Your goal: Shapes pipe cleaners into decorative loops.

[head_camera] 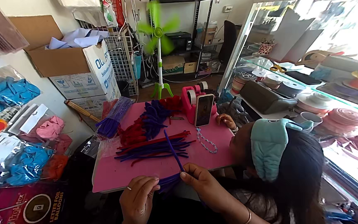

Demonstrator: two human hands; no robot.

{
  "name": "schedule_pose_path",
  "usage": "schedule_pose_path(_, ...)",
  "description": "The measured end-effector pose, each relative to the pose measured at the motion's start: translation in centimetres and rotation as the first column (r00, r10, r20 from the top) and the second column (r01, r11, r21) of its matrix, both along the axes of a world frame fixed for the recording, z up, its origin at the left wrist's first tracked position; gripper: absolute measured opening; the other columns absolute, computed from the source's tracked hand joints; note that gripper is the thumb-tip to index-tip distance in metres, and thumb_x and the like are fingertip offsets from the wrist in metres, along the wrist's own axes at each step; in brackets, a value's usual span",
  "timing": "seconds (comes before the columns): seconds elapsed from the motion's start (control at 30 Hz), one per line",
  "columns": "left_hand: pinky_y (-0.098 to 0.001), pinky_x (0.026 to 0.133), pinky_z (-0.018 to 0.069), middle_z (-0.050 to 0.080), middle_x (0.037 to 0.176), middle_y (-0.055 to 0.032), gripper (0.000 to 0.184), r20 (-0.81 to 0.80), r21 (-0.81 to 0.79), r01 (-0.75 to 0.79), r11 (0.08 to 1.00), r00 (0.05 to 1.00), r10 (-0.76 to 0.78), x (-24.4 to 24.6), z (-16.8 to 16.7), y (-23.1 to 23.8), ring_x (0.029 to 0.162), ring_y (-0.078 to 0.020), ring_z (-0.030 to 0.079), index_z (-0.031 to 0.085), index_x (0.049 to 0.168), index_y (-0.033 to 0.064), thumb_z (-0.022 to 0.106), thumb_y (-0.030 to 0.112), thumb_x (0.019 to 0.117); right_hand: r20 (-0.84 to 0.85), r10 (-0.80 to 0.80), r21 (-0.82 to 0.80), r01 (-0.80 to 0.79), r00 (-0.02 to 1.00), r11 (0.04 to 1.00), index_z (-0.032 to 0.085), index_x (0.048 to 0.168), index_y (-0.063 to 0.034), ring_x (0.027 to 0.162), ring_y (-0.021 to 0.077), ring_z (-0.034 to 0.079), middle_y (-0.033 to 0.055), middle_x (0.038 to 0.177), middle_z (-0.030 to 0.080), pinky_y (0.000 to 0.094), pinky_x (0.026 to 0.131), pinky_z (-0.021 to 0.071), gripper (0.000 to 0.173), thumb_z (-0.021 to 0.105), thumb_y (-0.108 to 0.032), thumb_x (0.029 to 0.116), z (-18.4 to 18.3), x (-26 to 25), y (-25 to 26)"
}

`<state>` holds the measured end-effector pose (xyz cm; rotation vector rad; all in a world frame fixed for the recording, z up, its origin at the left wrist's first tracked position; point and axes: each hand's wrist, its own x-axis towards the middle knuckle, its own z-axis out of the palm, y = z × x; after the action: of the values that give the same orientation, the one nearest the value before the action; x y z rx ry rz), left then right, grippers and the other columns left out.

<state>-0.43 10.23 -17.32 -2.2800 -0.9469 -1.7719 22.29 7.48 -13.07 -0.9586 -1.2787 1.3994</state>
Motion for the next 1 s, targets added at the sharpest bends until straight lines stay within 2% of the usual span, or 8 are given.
schedule_pose_path(0.13, -0.0186, 0.089, 0.0534, 0.066, 0.097, 0.0038, 0.021, -0.007, 0.044, -0.01, 0.999, 1.0, 0.011, -0.1, 0.3, -0.1, 0.099, -0.0056, 0.065, 0.064, 0.1, 0.0145, 0.056, 0.032, 0.1058, -0.059, 0.026, -0.063, -0.03, 0.998, 0.998, 0.063, 0.099, -0.0111, 0.079, 0.0016, 0.064, -0.0064, 0.084, 0.065, 0.0197, 0.078, 0.0536, 0.005, 0.059, -0.013, 0.1019, -0.1, -0.4, -0.2)
schedule_pose_path(0.5, -0.0192, 0.091, 0.054, 0.068, 0.097, 0.0045, 0.02, 0.053, -0.026, 0.028, 0.999, 0.998, -0.027, 0.1, 0.3, -0.1, 0.102, -0.0055, 0.066, 0.066, 0.099, 0.0141, 0.058, 0.031, 0.1051, -0.079, 0.001, -0.069, -0.006, 0.997, 0.998, 0.063, 0.1, -0.0109, 0.079, 0.0029, 0.064, -0.0052, 0.084, 0.066, 0.0204, 0.078, 0.0538, 0.005, 0.059, -0.013, 0.1018, 0.1, -0.5, 0.0)
schedule_pose_path(0.6, -0.0232, 0.097, 0.0543, 0.072, 0.105, 0.004, 0.029, 0.021, -0.166, 0.08, 0.983, 0.997, -0.078, -0.1, 0.8, -0.2, 0.109, -0.0072, 0.067, 0.07, 0.105, 0.0154, 0.053, 0.038, 0.1064, -0.017, -0.057, -0.017, 0.057, 0.998, 0.998, 0.064, 0.099, -0.009, 0.077, 0.0023, 0.064, -0.0045, 0.084, 0.066, 0.0189, 0.074, 0.0537, 0.005, 0.061, -0.012, 0.1004, 0.0, -0.1, 0.6)
schedule_pose_path(0.67, -0.0262, 0.098, 0.0543, 0.074, 0.111, 0.0021, 0.037, -0.036, -0.284, 0.091, 0.955, 0.994, -0.105, 0.1, 1.4, -0.6, 0.112, -0.0087, 0.067, 0.072, 0.11, 0.0159, 0.049, 0.045, 0.1067, 0.156, -0.085, 0.081, 0.073, 0.984, 0.994, 0.065, 0.098, -0.0087, 0.073, -0.0013, 0.06, -0.0057, 0.083, 0.063, 0.0144, 0.067, 0.0502, 0.008, 0.062, -0.016, 0.0999, 0.0, 0.1, 1.1)
schedule_pose_path(0.73, -0.0318, 0.095, 0.0556, 0.075, 0.112, -0.0007, 0.042, -0.127, -0.388, 0.061, 0.92, 0.985, -0.119, 0.6, 1.8, -1.1, 0.11, -0.0119, 0.069, 0.075, 0.112, 0.014, 0.05, 0.047, 0.1052, 0.302, -0.069, 0.174, 0.016, 0.951, 0.985, 0.066, 0.099, -0.007, 0.075, -0.0021, 0.059, -0.0036, 0.086, 0.063, 0.0133, 0.068, 0.0496, 0.014, 0.063, -0.021, 0.1001, 0.1, 0.0, 1.1)
schedule_pose_path(0.8, -0.0351, 0.088, 0.0587, 0.077, 0.105, -0.0026, 0.041, -0.182, -0.484, 0.046, 0.874, 0.972, -0.152, 1.4, 1.9, -1.7, 0.1, -0.0138, 0.073, 0.076, 0.111, 0.0102, 0.054, 0.044, 0.1022, 0.36, -0.049, 0.253, -0.047, 0.932, 0.966, 0.068, 0.097, -0.0053, 0.08, 0.0, 0.06, -0.0002, 0.089, 0.064, 0.0146, 0.073, 0.0501, 0.017, 0.064, -0.022, 0.0995, 0.0, -0.2, 1.0)
schedule_pose_path(0.9, -0.0247, 0.075, 0.0581, 0.074, 0.089, -0.0026, 0.034, -0.116, -0.591, 0.104, 0.8, 0.97, -0.212, 1.9, 1.2, -1.9, 0.08, -0.0078, 0.07, 0.074, 0.102, 0.0068, 0.056, 0.036, 0.1023, 0.387, -0.074, 0.351, -0.073, 0.919, 0.933, 0.07, 0.096, -0.0051, 0.091, 0.0034, 0.061, 0.0018, 0.093, 0.066, 0.0181, 0.082, 0.0499, 0.018, 0.066, -0.022, 0.0985, -0.4, -0.5, 1.0)
schedule_pose_path(1.0, -0.0193, 0.079, 0.0572, 0.074, 0.091, 0.0003, 0.035, -0.003, -0.656, 0.2, 0.727, 0.963, -0.268, 1.9, 1.2, -2.0, 0.083, -0.0019, 0.069, 0.072, 0.109, 0.007, 0.056, 0.038, 0.1035, 0.404, -0.117, 0.377, -0.049, 0.907, 0.925, 0.073, 0.093, -0.0076, 0.095, 0.0037, 0.061, -0.0007, 0.092, 0.068, 0.0194, 0.086, 0.0487, 0.018, 0.07, -0.025, 0.0961, -0.6, -0.1, 1.0)
